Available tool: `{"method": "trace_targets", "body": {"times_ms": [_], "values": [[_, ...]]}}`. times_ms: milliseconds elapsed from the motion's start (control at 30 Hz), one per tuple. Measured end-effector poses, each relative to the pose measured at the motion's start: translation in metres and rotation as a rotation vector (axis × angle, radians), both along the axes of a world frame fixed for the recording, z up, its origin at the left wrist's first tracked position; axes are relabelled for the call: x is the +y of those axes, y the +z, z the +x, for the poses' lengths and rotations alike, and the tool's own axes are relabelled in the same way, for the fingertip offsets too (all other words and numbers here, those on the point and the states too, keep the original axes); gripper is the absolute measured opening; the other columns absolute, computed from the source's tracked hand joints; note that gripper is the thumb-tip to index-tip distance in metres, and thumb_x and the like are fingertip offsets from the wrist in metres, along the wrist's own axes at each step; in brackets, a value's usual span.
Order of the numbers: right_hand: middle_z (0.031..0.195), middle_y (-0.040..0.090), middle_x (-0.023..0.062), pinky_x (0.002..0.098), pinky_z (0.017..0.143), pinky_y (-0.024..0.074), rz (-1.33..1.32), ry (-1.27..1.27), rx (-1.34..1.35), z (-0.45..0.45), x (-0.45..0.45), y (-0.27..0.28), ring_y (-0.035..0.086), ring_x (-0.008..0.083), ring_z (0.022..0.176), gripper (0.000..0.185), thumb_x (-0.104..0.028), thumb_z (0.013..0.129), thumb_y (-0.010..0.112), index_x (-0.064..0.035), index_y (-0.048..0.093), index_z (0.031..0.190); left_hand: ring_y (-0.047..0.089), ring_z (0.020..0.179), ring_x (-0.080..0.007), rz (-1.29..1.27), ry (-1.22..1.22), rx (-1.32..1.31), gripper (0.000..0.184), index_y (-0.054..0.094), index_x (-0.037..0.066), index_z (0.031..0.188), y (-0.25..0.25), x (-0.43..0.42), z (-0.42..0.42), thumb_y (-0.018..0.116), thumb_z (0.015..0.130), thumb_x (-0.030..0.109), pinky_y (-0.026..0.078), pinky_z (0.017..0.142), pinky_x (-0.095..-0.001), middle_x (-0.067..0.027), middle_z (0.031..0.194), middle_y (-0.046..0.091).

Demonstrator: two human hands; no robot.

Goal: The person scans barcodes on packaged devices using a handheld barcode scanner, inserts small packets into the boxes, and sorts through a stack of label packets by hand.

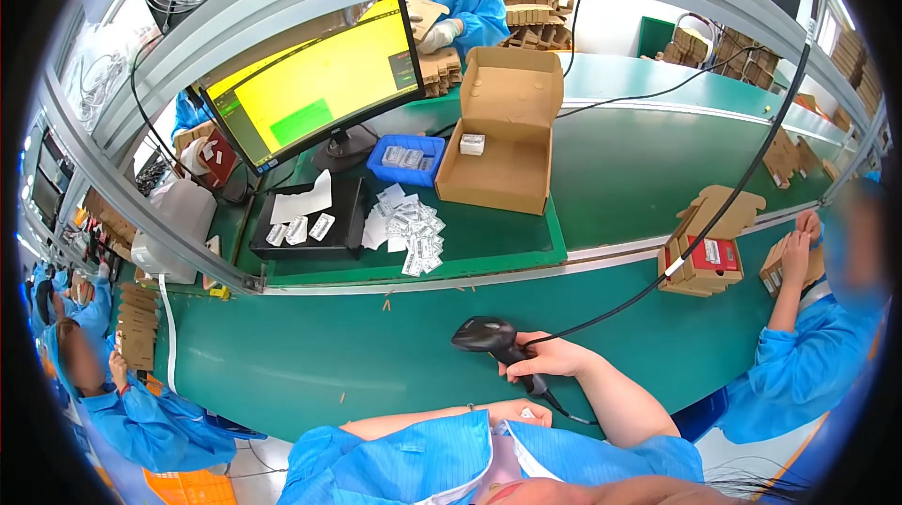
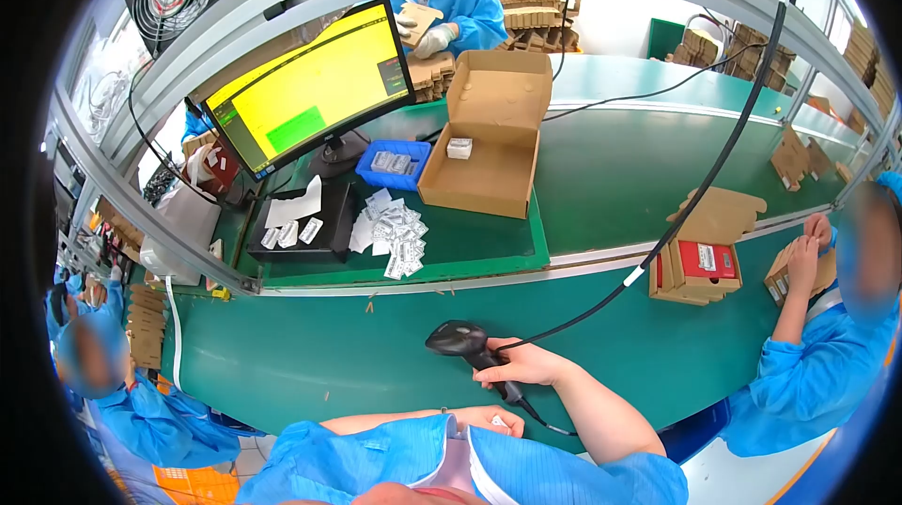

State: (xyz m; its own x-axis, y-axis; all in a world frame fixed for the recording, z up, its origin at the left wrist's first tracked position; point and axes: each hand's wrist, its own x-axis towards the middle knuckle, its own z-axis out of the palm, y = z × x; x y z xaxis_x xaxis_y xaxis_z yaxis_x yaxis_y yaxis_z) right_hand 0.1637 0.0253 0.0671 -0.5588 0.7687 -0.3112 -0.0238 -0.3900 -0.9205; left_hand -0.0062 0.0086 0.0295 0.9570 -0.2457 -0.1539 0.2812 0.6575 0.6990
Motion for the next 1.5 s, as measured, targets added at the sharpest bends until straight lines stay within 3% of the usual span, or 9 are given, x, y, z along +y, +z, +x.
{"method": "trace_targets", "body": {"times_ms": [233, 467, 633, 733, 833, 967, 1300, 1400, 1500], "values": [[0.093, 0.061, 0.0041, 0.0264, 0.077, 0.0488, 0.001, -0.001, 0.029, 0.000, -0.001, 0.001, 0.059, 0.0116, 0.081, 0.032, -0.017, 0.083, 0.069, -0.0022, 0.056, 0.108, 0.044, 0.074, -0.0002, 0.086, 0.054, 0.021, 0.038, 0.051, 0.007, 0.093, 0.004, -0.003, 0.002, 0.055, 0.091, 0.045, 0.034, 0.063, -0.0176, 0.0070, 0.079, 0.047], [0.095, 0.061, 0.0058, 0.0266, 0.077, 0.0494, 0.009, 0.020, 0.042, 0.001, 0.000, 0.000, 0.059, 0.0127, 0.082, 0.032, -0.014, 0.084, 0.067, -0.0008, 0.054, 0.110, 0.044, 0.088, -0.0056, -0.096, 0.001, -0.070, 0.038, 0.046, 0.007, 0.101, -0.018, -0.011, 0.000, 0.058, 0.090, 0.042, 0.035, 0.077, -0.0205, 0.0011, 0.095, 0.046], [0.101, 0.061, 0.0117, 0.0293, 0.080, 0.0498, 0.025, 0.063, 0.123, 0.004, 0.005, -0.007, 0.061, 0.0162, 0.087, 0.040, -0.009, 0.085, 0.064, 0.0023, 0.049, 0.120, 0.043, 0.090, -0.0070, 0.413, 0.000, -0.149, 0.033, 0.048, 0.008, 0.098, -0.025, 0.013, 0.006, 0.048, 0.095, 0.041, 0.035, 0.081, -0.0232, 0.0006, 0.096, 0.047], [0.103, 0.061, 0.0111, 0.0293, 0.083, 0.0493, 0.049, 0.057, 0.119, 0.005, 0.004, -0.012, 0.059, 0.0161, 0.093, 0.040, -0.008, 0.084, 0.064, 0.0018, 0.049, 0.120, 0.043, 0.086, -0.0033, 0.400, -0.061, -0.089, 0.027, 0.050, 0.009, 0.094, -0.054, 0.017, 0.005, 0.051, 0.095, 0.035, 0.035, 0.078, -0.0195, 0.0032, 0.092, 0.047], [0.099, 0.063, 0.0061, 0.0292, 0.085, 0.0468, -0.030, 0.044, 0.045, 0.005, 0.003, -0.010, 0.058, 0.0135, 0.093, 0.042, -0.015, 0.084, 0.067, -0.0008, 0.050, 0.120, 0.044, 0.072, 0.0001, 0.127, 0.046, -0.009, 0.025, 0.051, 0.010, 0.089, -0.004, 0.012, 0.003, 0.056, 0.093, 0.035, 0.034, 0.061, -0.0189, 0.0085, 0.076, 0.047], [0.099, 0.063, 0.0065, 0.0286, 0.086, 0.0459, 0.028, 0.053, 0.038, 0.004, 0.005, -0.011, 0.058, 0.0139, 0.093, 0.043, -0.018, 0.083, 0.068, -0.0005, 0.051, 0.118, 0.041, 0.069, 0.0003, 0.162, 0.024, 0.030, 0.025, 0.051, 0.010, 0.087, 0.004, 0.015, 0.001, 0.056, 0.093, 0.034, 0.031, 0.058, -0.0190, 0.0087, 0.072, 0.044], [0.096, 0.063, 0.0071, 0.0281, 0.080, 0.0495, 0.022, 0.027, 0.055, 0.002, 0.003, -0.011, 0.060, 0.0144, 0.087, 0.039, -0.016, 0.083, 0.069, 0.0006, 0.052, 0.114, 0.042, 0.073, -0.0025, 0.140, 0.050, 0.036, 0.030, 0.055, 0.008, 0.084, 0.009, 0.009, 0.001, 0.052, 0.094, 0.036, 0.033, 0.066, -0.0204, 0.0058, 0.078, 0.047], [0.100, 0.063, 0.0123, 0.0294, 0.082, 0.0508, 0.002, 0.047, 0.040, 0.004, 0.004, -0.007, 0.062, 0.0169, 0.089, 0.044, -0.012, 0.084, 0.066, 0.0036, 0.048, 0.120, 0.053, 0.083, -0.0053, 0.186, 0.033, 0.031, 0.035, 0.059, 0.003, 0.106, 0.007, 0.010, 0.000, 0.050, 0.095, 0.035, 0.041, 0.074, -0.0217, 0.0009, 0.088, 0.059], [0.099, 0.063, 0.0128, 0.0290, 0.080, 0.0515, 0.024, 0.032, 0.038, 0.003, 0.003, -0.006, 0.062, 0.0170, 0.087, 0.042, -0.010, 0.084, 0.066, 0.0046, 0.049, 0.119, 0.053, 0.080, -0.0049, 0.142, 0.062, 0.060, 0.037, 0.060, 0.002, 0.109, 0.013, 0.007, 0.000, 0.050, 0.095, 0.035, 0.041, 0.073, -0.0220, 0.0005, 0.083, 0.059]]}}
